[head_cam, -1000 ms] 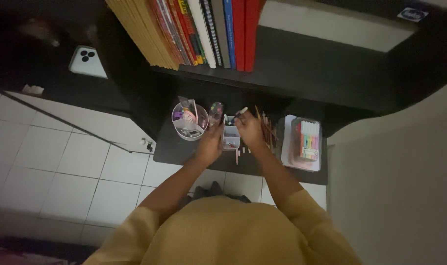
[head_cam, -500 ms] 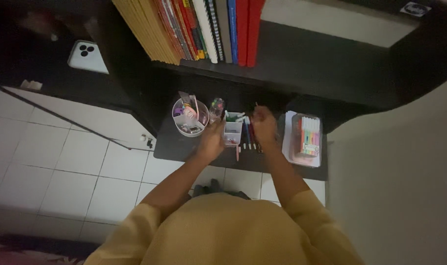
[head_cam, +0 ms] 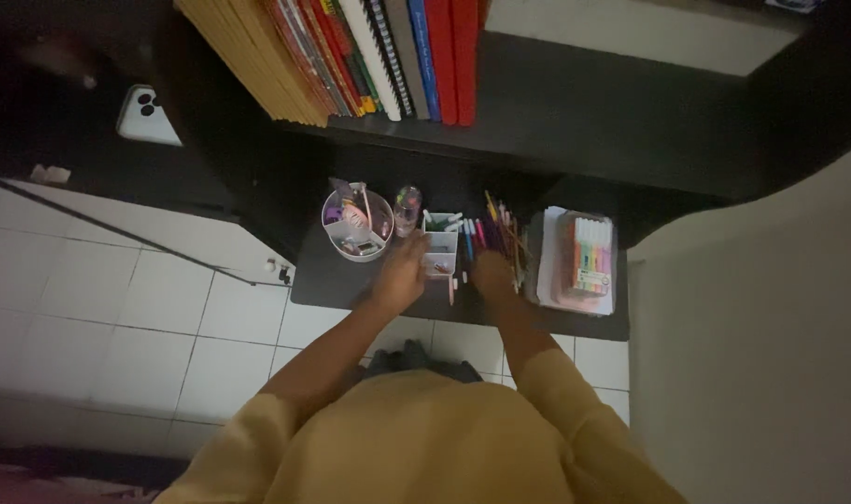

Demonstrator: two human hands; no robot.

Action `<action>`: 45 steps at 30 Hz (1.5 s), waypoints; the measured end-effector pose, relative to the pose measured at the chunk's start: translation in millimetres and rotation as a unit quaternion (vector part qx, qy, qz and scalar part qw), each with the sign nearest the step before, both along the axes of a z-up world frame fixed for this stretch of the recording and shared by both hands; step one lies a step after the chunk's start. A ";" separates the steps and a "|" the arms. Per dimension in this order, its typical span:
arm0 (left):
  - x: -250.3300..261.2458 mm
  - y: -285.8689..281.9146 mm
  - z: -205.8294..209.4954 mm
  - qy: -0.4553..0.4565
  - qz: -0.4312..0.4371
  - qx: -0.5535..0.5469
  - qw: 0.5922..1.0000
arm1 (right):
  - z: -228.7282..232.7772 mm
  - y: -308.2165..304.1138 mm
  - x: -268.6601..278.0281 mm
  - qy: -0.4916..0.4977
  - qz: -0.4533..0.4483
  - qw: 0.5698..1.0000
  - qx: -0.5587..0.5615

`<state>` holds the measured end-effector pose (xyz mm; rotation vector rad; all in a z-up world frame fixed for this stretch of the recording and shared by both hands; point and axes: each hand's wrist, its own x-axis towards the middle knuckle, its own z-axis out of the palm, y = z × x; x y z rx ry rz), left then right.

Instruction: Organizing pens, markers, and notebooks on a desk shelf.

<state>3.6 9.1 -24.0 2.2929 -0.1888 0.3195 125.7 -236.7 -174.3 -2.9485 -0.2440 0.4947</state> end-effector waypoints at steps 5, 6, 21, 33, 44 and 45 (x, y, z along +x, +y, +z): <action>-2.2 2.9 5.2 0.020 0.003 0.012 1.000 | 30.5 15.0 -4.8 -0.006 -0.027 0.999 0.030; -2.6 3.4 6.2 0.034 0.008 0.025 0.999 | 34.9 19.0 -5.2 -0.009 -0.036 0.999 0.040; -2.6 1.9 10.9 0.008 0.013 -0.044 0.999 | 152.4 30.1 -30.0 -0.017 -0.185 0.816 0.547; 0.3 0.4 -2.4 0.013 0.022 -0.026 0.999 | 166.3 89.4 -4.9 -0.159 0.083 0.907 0.380; -9.9 3.3 1.6 -0.018 0.024 -0.058 0.998 | 173.1 78.7 -5.9 -0.185 0.107 0.911 0.352; -9.1 3.0 -5.9 -0.031 0.028 -0.052 0.998 | 167.0 72.1 -2.6 -0.182 0.097 0.906 0.369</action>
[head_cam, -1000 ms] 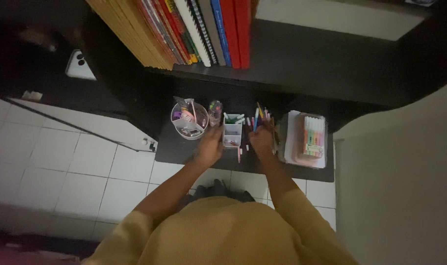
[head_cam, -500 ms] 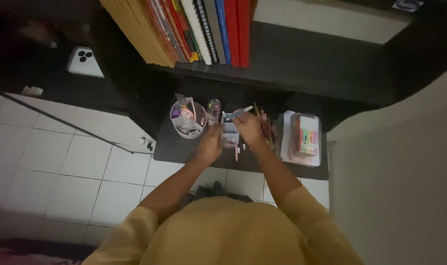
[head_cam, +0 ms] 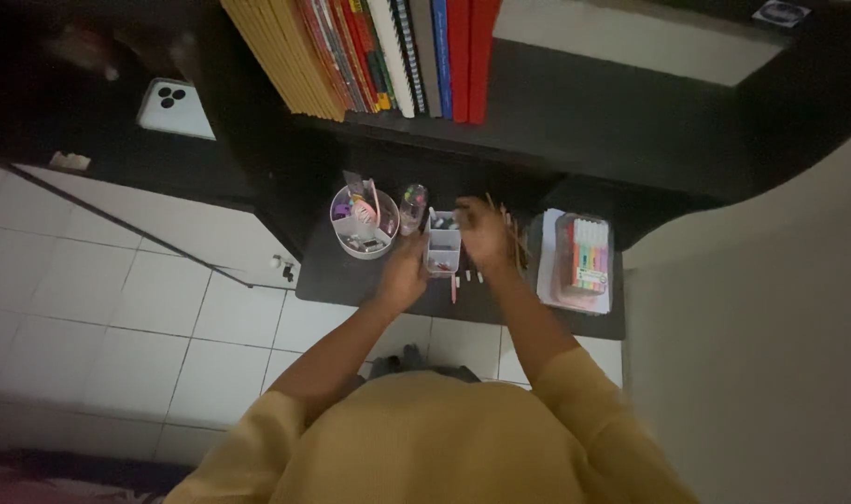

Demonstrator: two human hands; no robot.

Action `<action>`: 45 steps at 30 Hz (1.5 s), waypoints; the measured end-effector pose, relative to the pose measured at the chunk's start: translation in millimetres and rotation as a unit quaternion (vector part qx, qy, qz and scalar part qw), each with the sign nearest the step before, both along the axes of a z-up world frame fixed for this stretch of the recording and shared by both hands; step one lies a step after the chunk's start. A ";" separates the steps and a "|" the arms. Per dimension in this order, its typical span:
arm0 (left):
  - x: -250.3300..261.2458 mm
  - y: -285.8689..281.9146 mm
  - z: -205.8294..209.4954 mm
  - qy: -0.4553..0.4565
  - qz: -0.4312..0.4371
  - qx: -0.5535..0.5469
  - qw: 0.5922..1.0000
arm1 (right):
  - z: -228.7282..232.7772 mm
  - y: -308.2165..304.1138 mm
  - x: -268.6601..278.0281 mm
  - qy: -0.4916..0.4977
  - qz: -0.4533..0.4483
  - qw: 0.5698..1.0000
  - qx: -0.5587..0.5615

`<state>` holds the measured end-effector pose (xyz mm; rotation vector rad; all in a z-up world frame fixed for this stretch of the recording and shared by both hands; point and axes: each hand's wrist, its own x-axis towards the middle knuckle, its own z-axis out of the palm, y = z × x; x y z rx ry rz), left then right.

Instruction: Organizing pens, markers, and notebooks on a desk shelf.

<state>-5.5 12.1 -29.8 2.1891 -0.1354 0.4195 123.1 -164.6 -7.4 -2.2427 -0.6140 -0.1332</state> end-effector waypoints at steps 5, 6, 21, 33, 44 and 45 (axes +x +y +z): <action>2.9 -4.4 -17.5 -0.004 0.000 0.010 1.000 | -33.7 -45.6 -2.2 -0.041 -0.117 0.992 -0.005; 3.4 -5.3 -18.0 0.008 0.000 0.007 1.000 | -63.3 -60.1 4.0 -0.156 -0.100 0.982 -0.039; 2.5 1.8 -35.0 0.059 -0.031 0.056 0.996 | -109.7 -41.0 -20.8 0.211 -0.070 0.910 -0.349; 1.7 7.9 4.0 0.101 -0.012 0.048 0.994 | -100.5 -51.8 -25.2 0.156 -0.122 0.941 -0.275; 7.8 -5.7 25.2 0.006 0.023 -0.041 0.999 | 13.4 -35.0 -50.8 0.061 -0.103 0.985 0.120; 8.8 -5.4 25.6 0.003 0.025 -0.047 0.999 | 24.7 -29.2 -52.7 0.205 -0.128 0.954 0.177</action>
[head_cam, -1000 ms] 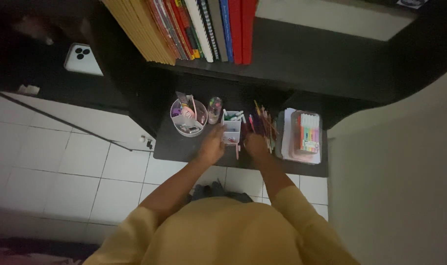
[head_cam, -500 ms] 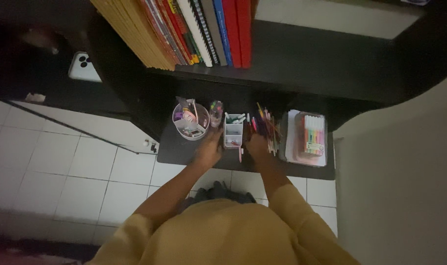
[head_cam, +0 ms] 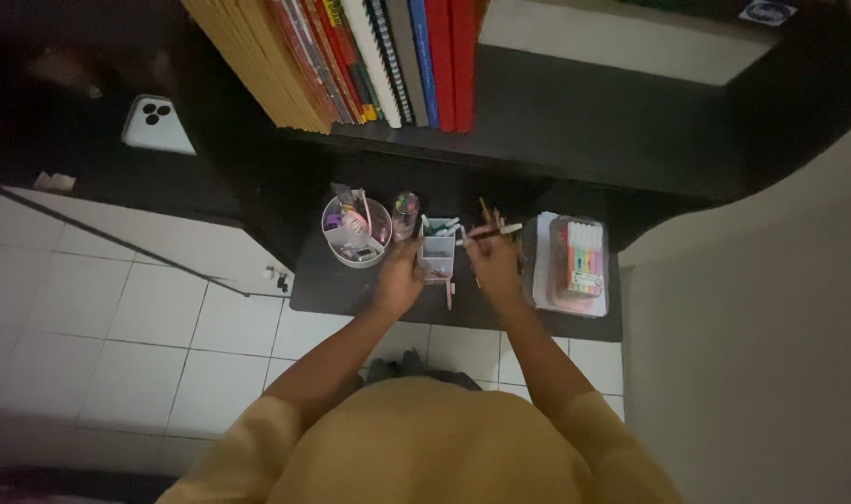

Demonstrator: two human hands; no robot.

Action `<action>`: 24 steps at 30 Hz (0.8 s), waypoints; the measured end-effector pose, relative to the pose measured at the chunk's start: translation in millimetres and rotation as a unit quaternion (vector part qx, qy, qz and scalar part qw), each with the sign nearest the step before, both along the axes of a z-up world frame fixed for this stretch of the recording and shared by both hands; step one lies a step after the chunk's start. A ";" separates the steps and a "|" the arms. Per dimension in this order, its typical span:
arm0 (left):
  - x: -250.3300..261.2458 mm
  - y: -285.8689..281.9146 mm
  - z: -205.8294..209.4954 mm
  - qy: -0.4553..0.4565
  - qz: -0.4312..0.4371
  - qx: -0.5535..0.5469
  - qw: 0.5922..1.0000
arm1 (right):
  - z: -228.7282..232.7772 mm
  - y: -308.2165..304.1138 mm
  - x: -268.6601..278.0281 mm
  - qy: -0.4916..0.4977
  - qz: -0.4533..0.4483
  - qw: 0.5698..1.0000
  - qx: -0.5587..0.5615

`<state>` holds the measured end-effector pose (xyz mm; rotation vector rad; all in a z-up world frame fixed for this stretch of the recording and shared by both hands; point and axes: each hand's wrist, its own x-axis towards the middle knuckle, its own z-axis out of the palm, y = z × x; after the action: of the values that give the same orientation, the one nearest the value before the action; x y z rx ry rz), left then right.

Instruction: Organizing pens, markers, and notebooks on a desk shelf.

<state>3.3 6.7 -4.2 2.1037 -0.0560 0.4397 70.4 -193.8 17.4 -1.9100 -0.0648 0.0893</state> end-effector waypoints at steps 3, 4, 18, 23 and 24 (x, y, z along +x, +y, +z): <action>2.1 1.9 -2.7 0.016 0.001 0.009 1.000 | 13.4 16.8 14.1 0.005 0.016 1.000 -0.011; 1.6 2.3 -4.9 0.016 0.003 0.008 1.000 | 15.9 23.9 19.3 0.005 0.018 1.000 -0.012; -3.7 8.5 -7.1 -0.013 0.035 0.002 0.999 | -9.0 65.7 46.9 -0.117 0.144 0.964 -0.191; 2.6 4.0 -17.9 0.004 0.032 0.006 0.999 | -14.3 65.5 57.1 -0.152 0.126 0.958 -0.206; 4.4 2.5 -22.3 0.013 0.035 0.005 0.999 | -15.1 65.2 60.0 -0.131 0.119 0.959 -0.224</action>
<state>7.7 9.2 -26.6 2.1252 0.0310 0.4546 130.5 -128.6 2.2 -2.3504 -0.4896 0.0115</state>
